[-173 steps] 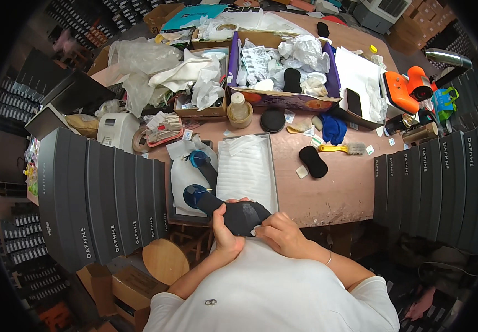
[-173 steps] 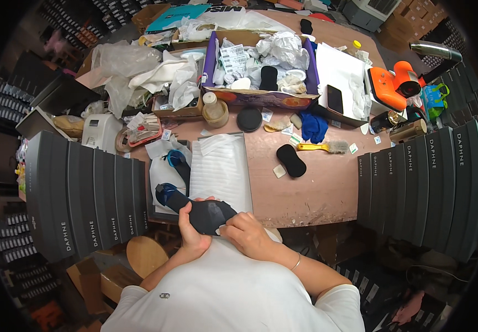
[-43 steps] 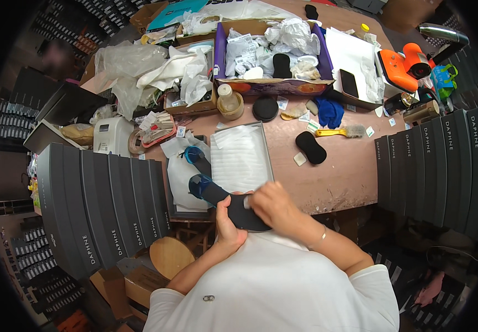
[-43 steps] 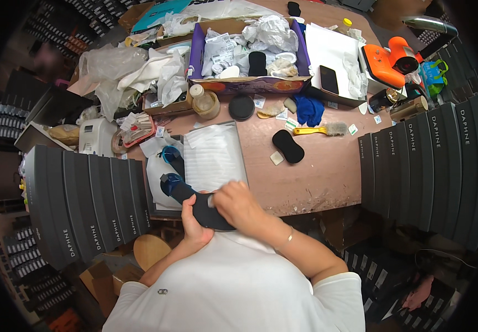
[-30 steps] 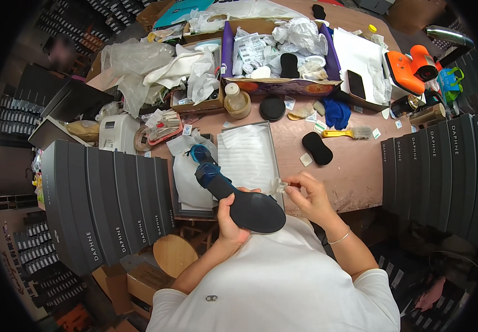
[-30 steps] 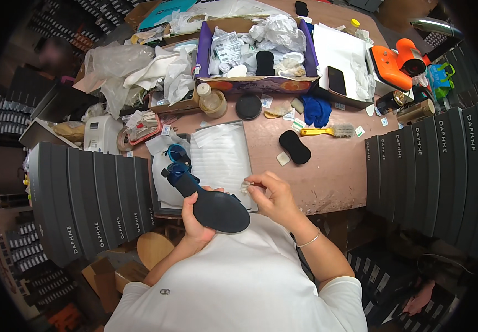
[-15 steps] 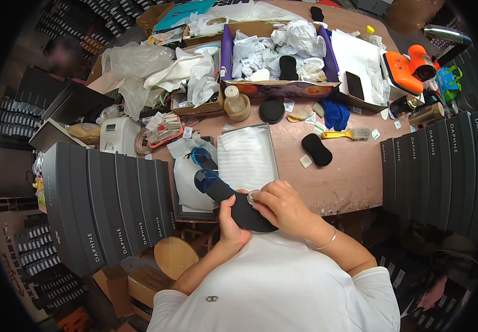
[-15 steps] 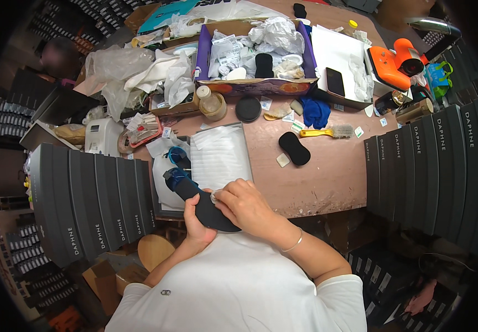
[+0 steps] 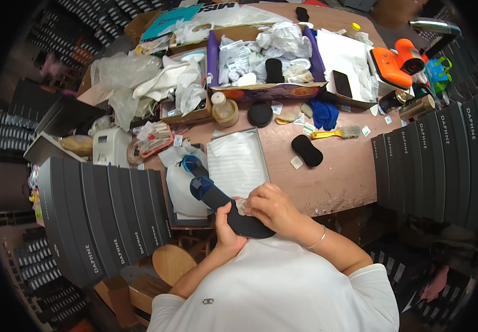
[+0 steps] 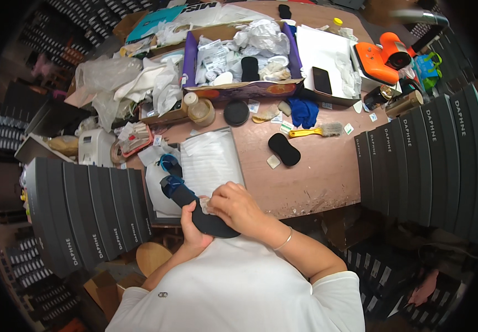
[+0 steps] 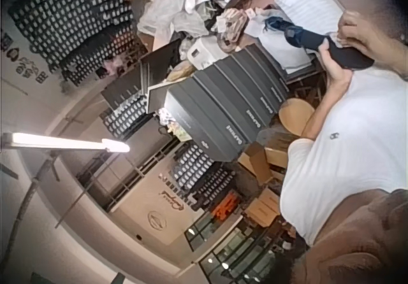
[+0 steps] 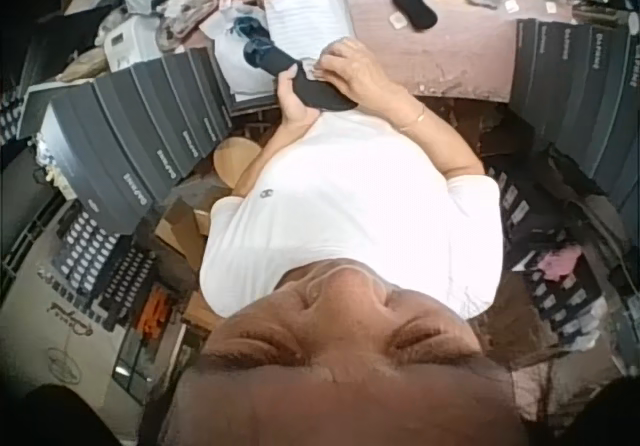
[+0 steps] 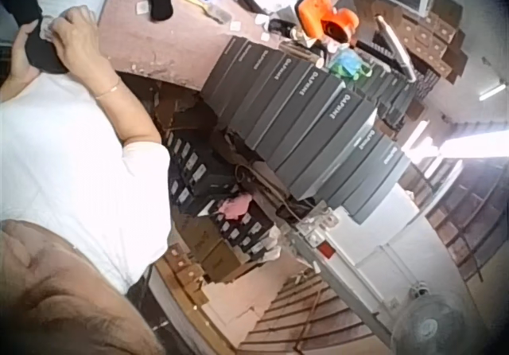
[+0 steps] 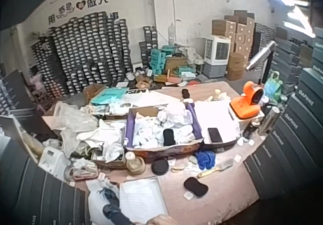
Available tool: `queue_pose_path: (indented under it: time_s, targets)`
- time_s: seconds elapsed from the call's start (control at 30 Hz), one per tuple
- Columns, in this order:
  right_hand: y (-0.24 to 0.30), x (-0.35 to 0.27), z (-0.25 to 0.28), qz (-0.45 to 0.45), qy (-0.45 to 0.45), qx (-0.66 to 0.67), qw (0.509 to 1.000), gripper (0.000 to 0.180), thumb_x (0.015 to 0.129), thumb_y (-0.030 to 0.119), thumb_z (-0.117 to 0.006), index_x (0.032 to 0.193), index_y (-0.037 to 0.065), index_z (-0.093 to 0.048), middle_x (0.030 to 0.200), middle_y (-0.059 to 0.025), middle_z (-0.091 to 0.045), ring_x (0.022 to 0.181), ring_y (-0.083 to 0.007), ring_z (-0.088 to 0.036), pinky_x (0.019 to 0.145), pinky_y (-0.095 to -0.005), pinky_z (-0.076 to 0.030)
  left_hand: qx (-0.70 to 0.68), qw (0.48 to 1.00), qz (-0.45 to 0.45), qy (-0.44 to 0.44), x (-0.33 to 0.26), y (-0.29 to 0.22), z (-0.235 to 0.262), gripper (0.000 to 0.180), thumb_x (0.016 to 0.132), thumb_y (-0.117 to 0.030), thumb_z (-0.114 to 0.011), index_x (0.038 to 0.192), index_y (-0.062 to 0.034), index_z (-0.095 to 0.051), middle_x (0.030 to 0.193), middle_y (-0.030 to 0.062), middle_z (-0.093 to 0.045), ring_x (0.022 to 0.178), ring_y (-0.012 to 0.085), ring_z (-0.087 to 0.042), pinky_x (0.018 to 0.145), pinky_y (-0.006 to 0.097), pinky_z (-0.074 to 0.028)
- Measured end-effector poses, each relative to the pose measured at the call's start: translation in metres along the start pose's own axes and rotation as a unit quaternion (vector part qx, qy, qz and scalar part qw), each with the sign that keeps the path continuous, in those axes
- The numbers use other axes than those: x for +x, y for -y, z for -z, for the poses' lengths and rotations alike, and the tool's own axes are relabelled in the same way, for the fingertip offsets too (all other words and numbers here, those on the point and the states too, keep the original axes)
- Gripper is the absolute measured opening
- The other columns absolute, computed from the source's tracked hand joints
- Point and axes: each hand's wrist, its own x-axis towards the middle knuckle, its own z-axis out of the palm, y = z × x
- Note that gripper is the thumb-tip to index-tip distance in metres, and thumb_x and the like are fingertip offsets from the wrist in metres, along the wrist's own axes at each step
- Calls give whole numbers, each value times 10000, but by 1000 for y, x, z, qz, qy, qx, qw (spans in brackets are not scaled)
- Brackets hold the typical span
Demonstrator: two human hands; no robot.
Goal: Cleaning and packing a pair of high-heeled shoes into a branded box.
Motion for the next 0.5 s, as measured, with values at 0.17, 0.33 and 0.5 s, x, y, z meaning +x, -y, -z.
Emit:
queue_pose_path:
  time_s: [0.17,0.33,0.5]
  targets:
    - [2,-22,9,30,1,-23,999,134,745,74,-720,870,94,-675,833,-42,-552,819,-240,-535,723,-354,-434,20,1000,-17,-7,2,-1,-5,362,883,-374,-480,1048,-61,-554,1091,187,-631,1012,294,-605,931,416,-470]
    - [-69,2,21,-177,-113,86,974,114,816,85,-701,912,43,-657,817,-73,-598,704,-189,-563,651,-297,-456,91,994,26,49,-3,9,-32,352,877,-357,-486,1074,-69,-536,1110,201,-623,1020,299,-608,934,432,-473]
    - [-194,9,110,-239,-298,-51,923,222,873,115,-632,1058,-7,-619,970,-153,-640,834,-282,-621,737,-349,-498,85,995,-34,29,21,10,-56,344,870,-348,-493,1069,-72,-540,1114,201,-623,1029,308,-610,936,446,-477]
